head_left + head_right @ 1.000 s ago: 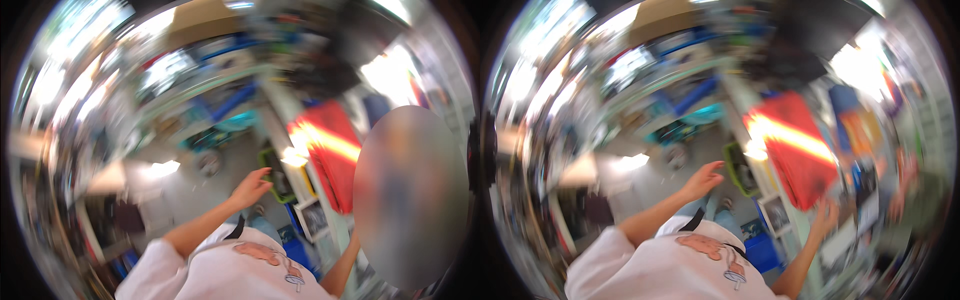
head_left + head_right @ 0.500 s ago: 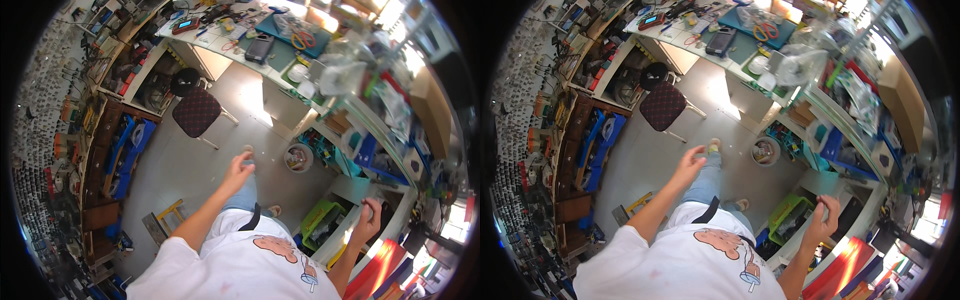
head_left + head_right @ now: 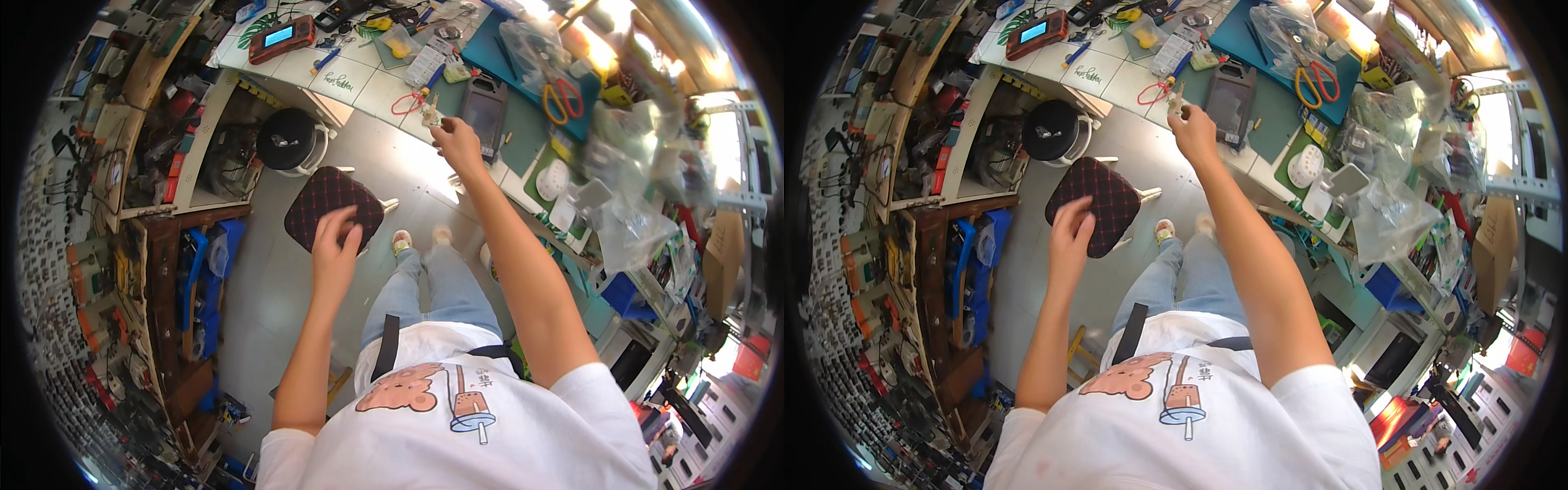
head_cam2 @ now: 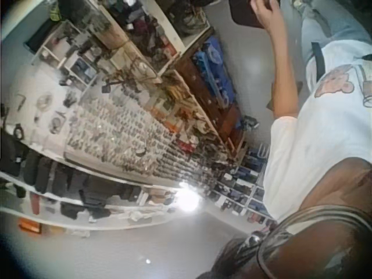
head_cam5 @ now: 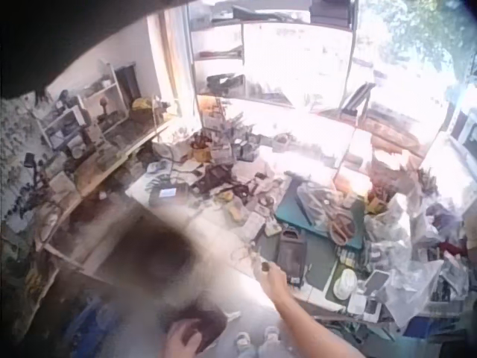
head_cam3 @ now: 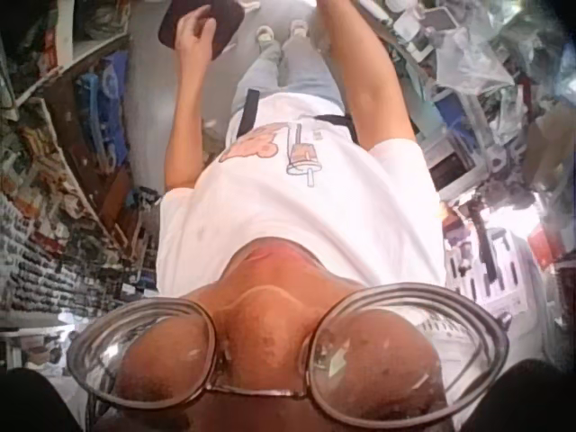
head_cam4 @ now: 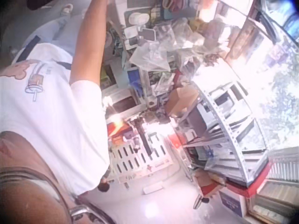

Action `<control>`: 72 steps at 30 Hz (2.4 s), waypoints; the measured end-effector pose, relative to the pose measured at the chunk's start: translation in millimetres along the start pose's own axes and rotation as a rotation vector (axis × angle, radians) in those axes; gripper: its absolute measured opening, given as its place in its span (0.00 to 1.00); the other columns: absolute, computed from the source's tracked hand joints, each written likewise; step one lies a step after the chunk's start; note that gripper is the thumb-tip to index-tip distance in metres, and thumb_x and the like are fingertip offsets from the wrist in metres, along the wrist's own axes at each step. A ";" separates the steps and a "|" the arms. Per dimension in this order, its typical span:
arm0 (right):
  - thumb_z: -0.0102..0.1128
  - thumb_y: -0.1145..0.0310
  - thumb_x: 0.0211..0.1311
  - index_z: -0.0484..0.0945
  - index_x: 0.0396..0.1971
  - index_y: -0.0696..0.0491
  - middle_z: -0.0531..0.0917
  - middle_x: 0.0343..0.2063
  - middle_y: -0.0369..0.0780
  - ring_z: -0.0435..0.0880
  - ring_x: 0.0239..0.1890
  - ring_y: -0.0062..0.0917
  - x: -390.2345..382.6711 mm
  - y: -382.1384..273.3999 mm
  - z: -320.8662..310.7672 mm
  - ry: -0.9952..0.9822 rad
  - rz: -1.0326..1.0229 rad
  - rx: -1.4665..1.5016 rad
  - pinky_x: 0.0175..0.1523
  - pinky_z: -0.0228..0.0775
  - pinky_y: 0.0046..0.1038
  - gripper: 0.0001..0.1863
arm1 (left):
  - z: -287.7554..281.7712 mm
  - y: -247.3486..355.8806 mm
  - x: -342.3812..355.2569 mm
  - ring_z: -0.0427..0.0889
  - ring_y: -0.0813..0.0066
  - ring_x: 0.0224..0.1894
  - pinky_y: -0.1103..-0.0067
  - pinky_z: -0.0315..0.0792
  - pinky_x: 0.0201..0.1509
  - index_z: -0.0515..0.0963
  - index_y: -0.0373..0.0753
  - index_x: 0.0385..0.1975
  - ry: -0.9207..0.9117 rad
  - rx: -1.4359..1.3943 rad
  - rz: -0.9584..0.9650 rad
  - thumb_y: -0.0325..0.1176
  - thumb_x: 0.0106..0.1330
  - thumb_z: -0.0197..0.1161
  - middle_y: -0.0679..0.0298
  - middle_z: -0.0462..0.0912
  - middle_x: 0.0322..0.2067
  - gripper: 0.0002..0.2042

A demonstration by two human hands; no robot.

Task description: The person disassembles a car key fob using a screwdriver, removes the battery, and replaces it with a new one from a Panasonic CR2032 package. They then reassemble the fob and test it with a universal programmer device.

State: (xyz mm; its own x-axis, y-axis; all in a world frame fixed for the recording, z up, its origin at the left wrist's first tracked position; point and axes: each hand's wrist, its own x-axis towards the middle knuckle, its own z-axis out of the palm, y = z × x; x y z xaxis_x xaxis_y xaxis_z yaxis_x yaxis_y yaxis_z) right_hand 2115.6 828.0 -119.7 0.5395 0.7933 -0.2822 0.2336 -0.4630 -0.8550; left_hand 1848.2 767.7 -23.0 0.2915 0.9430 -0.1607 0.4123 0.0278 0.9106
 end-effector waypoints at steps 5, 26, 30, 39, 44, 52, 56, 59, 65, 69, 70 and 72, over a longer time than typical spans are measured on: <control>0.63 0.65 0.50 0.65 0.44 0.61 0.70 0.45 0.52 0.76 0.42 0.48 39.9 -15.6 44.7 0.187 0.202 -0.408 0.47 0.69 0.41 0.25 | 63.1 -11.8 162.5 0.75 0.59 0.41 0.70 0.68 0.45 0.75 0.36 0.42 0.079 0.355 0.245 0.31 0.57 0.58 0.55 0.76 0.37 0.13; 0.57 0.73 0.57 0.72 0.35 0.54 0.76 0.30 0.33 0.76 0.29 0.19 12.4 -112.3 0.1 -0.314 0.403 0.761 0.38 0.75 0.28 0.06 | -25.8 -21.6 187.3 0.79 0.75 0.31 0.82 0.74 0.38 0.71 0.34 0.35 -0.064 -0.724 -0.346 0.26 0.59 0.60 0.59 0.79 0.28 0.07; 0.59 0.70 0.56 0.73 0.40 0.61 0.78 0.32 0.38 0.78 0.29 0.21 -44.1 -158.4 65.8 -0.556 0.396 0.851 0.37 0.76 0.23 0.14 | -73.8 4.4 138.8 0.79 0.77 0.25 0.84 0.74 0.30 0.73 0.30 0.38 0.110 -0.614 -0.419 0.25 0.57 0.62 0.57 0.81 0.27 0.11; 0.62 0.73 0.54 0.71 0.40 0.61 0.80 0.30 0.39 0.80 0.30 0.20 -251.0 -257.1 226.5 -0.715 0.136 0.891 0.29 0.74 0.21 0.15 | -266.5 -5.7 -12.2 0.79 0.79 0.27 0.82 0.77 0.31 0.74 0.32 0.39 0.387 -0.807 -0.127 0.28 0.59 0.62 0.61 0.79 0.30 0.11; 0.62 0.76 0.53 0.70 0.41 0.61 0.81 0.32 0.40 0.80 0.28 0.20 -333.3 -298.5 288.8 -0.883 0.023 0.799 0.28 0.74 0.19 0.16 | -355.1 -12.9 -94.5 0.78 0.80 0.31 0.82 0.77 0.32 0.73 0.31 0.41 0.532 -0.869 -0.026 0.29 0.59 0.63 0.61 0.79 0.32 0.13; 0.61 0.78 0.54 0.70 0.42 0.61 0.80 0.32 0.41 0.81 0.31 0.22 -416.6 -326.6 348.3 -1.140 -0.097 0.763 0.30 0.75 0.20 0.15 | -421.4 -39.7 -179.1 0.77 0.81 0.35 0.87 0.70 0.37 0.74 0.30 0.42 0.752 -0.864 0.067 0.27 0.58 0.64 0.61 0.80 0.34 0.14; 0.61 0.78 0.54 0.69 0.42 0.61 0.80 0.33 0.41 0.81 0.32 0.22 -429.6 -329.8 366.7 -1.237 -0.103 0.722 0.31 0.75 0.21 0.16 | -435.7 -47.0 -194.4 0.77 0.81 0.34 0.86 0.71 0.36 0.74 0.29 0.42 0.843 -0.893 0.069 0.26 0.58 0.63 0.62 0.80 0.34 0.13; 0.61 0.78 0.54 0.70 0.41 0.62 0.80 0.33 0.42 0.81 0.30 0.23 -434.5 -337.4 380.1 -1.277 -0.012 0.730 0.32 0.76 0.22 0.15 | -446.4 -51.7 -197.7 0.77 0.81 0.33 0.86 0.72 0.36 0.74 0.28 0.42 0.876 -0.912 0.062 0.27 0.59 0.62 0.61 0.80 0.34 0.13; 0.56 0.72 0.60 0.72 0.41 0.62 0.80 0.32 0.42 0.80 0.27 0.24 -413.5 -361.8 416.7 -1.350 0.112 0.682 0.32 0.76 0.24 0.12 | -473.5 -61.6 -178.6 0.78 0.79 0.33 0.83 0.75 0.39 0.74 0.29 0.43 0.941 -0.982 0.025 0.27 0.59 0.62 0.61 0.79 0.34 0.14; 0.55 0.72 0.60 0.72 0.42 0.62 0.80 0.31 0.42 0.81 0.27 0.26 -378.8 -381.4 448.9 -1.393 0.156 0.692 0.32 0.76 0.24 0.12 | -496.2 -69.2 -137.2 0.77 0.79 0.35 0.82 0.75 0.39 0.73 0.29 0.44 1.010 -0.977 0.040 0.27 0.58 0.63 0.62 0.79 0.35 0.15; 0.55 0.72 0.60 0.72 0.42 0.61 0.80 0.31 0.42 0.81 0.26 0.26 -367.9 -388.5 457.2 -1.406 0.156 0.685 0.32 0.76 0.24 0.12 | -503.0 -70.3 -124.3 0.77 0.79 0.35 0.82 0.74 0.39 0.73 0.29 0.44 1.010 -0.982 0.038 0.27 0.58 0.63 0.62 0.79 0.35 0.15; 0.55 0.72 0.60 0.72 0.41 0.61 0.80 0.31 0.41 0.81 0.26 0.26 -342.0 -404.9 471.8 -1.423 0.152 0.667 0.32 0.76 0.24 0.12 | -516.4 -71.8 -95.2 0.77 0.80 0.35 0.83 0.74 0.39 0.73 0.29 0.44 1.001 -0.998 0.035 0.26 0.57 0.64 0.62 0.78 0.34 0.16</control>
State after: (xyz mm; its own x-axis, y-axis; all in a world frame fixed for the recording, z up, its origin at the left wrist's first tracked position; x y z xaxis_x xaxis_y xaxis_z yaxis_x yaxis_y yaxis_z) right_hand 1454.9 930.6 117.7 -0.7368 0.6418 -0.2127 -0.3403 -0.6238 -0.7036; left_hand 1345.1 847.3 123.5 -0.6118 0.7698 -0.1821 -0.4799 -0.1782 0.8590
